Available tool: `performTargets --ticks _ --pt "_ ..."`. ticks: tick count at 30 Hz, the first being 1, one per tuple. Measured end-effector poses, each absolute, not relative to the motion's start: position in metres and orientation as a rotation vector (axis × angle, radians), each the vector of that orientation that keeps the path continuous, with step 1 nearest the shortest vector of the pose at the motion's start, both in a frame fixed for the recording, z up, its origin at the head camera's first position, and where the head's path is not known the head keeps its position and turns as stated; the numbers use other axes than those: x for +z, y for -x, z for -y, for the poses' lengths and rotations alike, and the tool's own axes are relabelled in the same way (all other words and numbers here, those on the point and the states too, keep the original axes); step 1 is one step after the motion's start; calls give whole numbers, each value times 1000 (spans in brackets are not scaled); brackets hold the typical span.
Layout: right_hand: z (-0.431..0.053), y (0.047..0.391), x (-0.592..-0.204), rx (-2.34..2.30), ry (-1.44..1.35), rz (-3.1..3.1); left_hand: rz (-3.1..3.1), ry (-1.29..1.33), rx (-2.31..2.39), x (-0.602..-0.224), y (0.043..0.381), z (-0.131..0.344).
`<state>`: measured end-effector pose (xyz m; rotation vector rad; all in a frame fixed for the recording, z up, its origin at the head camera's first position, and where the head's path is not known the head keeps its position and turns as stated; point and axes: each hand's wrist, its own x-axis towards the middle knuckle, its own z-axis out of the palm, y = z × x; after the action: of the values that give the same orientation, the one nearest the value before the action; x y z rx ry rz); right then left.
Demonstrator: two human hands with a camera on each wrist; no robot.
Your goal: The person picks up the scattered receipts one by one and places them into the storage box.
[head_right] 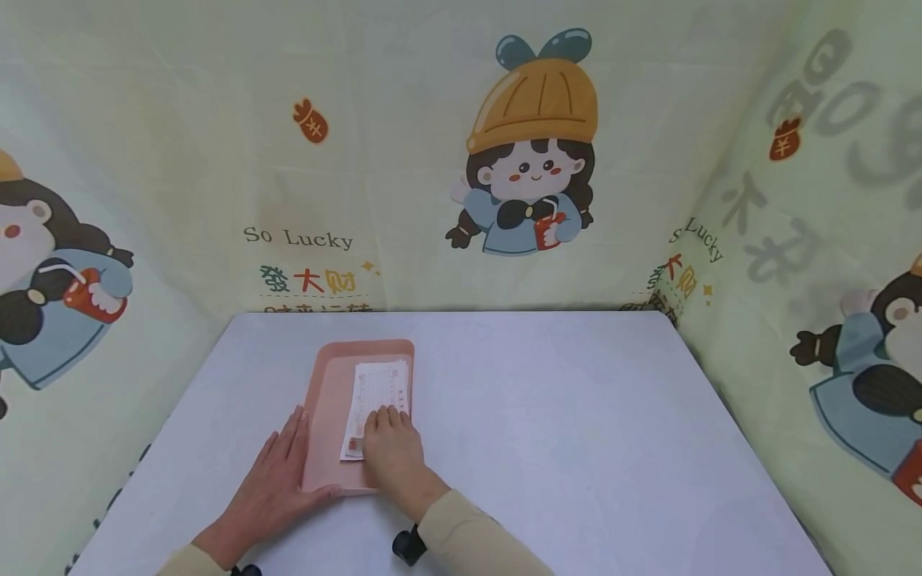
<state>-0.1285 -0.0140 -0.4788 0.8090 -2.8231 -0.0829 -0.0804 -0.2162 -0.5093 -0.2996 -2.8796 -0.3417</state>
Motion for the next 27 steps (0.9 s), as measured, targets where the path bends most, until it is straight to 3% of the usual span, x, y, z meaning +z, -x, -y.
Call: performTargets --ticks 15,27 --pt "-4 132 -477 93 -970 2893 2861 326 -341 -512 84 216" --pt "-41 133 -467 388 -813 2884 2938 279 -388 -504 82 224"
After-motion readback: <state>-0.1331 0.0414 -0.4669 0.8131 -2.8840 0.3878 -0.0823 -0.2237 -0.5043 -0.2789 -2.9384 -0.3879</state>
